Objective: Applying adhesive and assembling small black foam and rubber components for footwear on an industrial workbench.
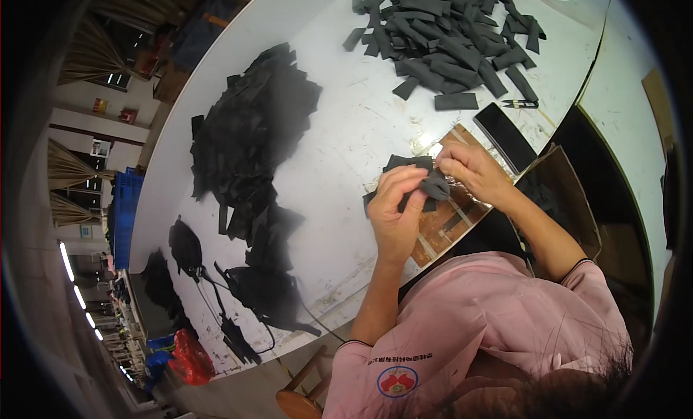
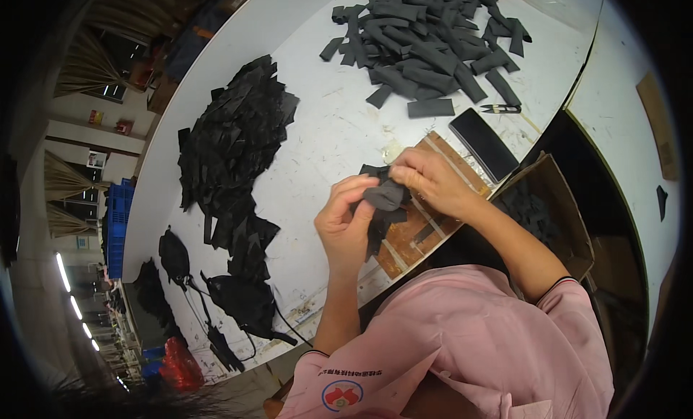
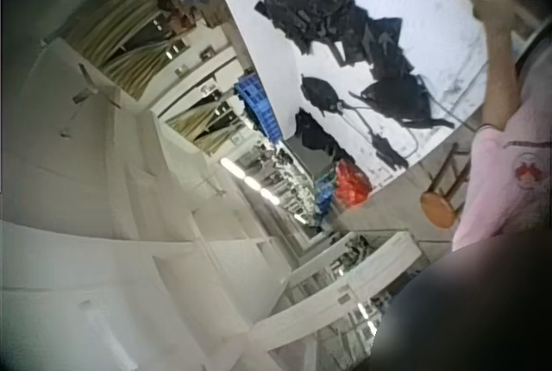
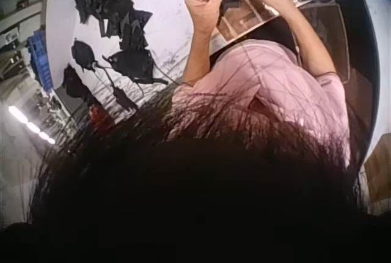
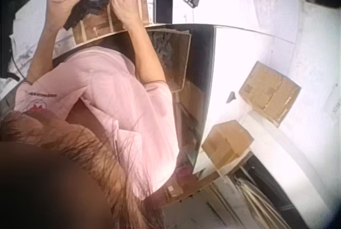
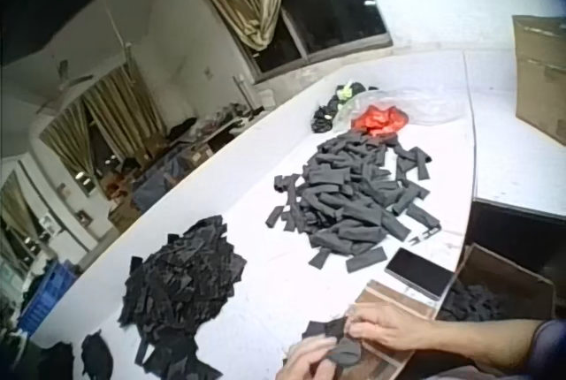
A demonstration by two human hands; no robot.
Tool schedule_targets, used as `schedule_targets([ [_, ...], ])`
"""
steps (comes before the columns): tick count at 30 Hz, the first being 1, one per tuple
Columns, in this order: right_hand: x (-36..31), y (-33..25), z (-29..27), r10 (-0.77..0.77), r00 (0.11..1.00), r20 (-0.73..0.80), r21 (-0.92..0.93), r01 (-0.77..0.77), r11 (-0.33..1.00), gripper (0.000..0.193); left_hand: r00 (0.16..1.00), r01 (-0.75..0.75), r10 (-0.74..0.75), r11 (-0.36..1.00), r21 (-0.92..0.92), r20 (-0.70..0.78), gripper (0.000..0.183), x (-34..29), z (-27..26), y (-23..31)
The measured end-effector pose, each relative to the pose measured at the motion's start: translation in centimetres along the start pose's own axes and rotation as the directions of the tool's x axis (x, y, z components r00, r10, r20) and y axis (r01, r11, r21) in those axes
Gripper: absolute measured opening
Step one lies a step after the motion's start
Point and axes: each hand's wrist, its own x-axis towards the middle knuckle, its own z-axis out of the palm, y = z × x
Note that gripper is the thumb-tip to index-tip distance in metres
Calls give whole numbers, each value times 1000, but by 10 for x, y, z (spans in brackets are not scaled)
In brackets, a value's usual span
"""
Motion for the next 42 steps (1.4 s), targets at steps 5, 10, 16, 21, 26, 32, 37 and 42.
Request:
schedule_targets([
  [5,6,-49,-2,-374,888,268,-584,458,670,27,921,90,-211,934,-347,-329,5,-12,12,19],
  [10,-8,4,3,-253,923,289,-562,378,736,26,925,211,-342,825,-524,-166,11,-30,22,-11],
  [16,-10,-6,4,-374,907,191,-472,419,776,20,928,361,-361,801,-478,95,11,9,14,21],
  [21,-17,34,10,-260,941,219,-317,320,893,18,889,454,-443,813,-366,118,13,3,26,-2],
  [26,-13,11,5,-267,939,218,-336,329,882,23,956,292,-292,947,-132,19,15,7,26,25],
  [32,-11,22,9,-94,957,275,-344,189,920,28,941,334,-332,943,-15,68,18,7,23,0],
  [37,-14,6,5,-95,948,304,-500,244,831,21,939,313,-343,800,-511,39,47,10,-2,-14],
  [42,-12,8,8,-121,961,250,-390,214,895,15,664,225,-734,377,-899,-141,72,33,-100,-130],
])
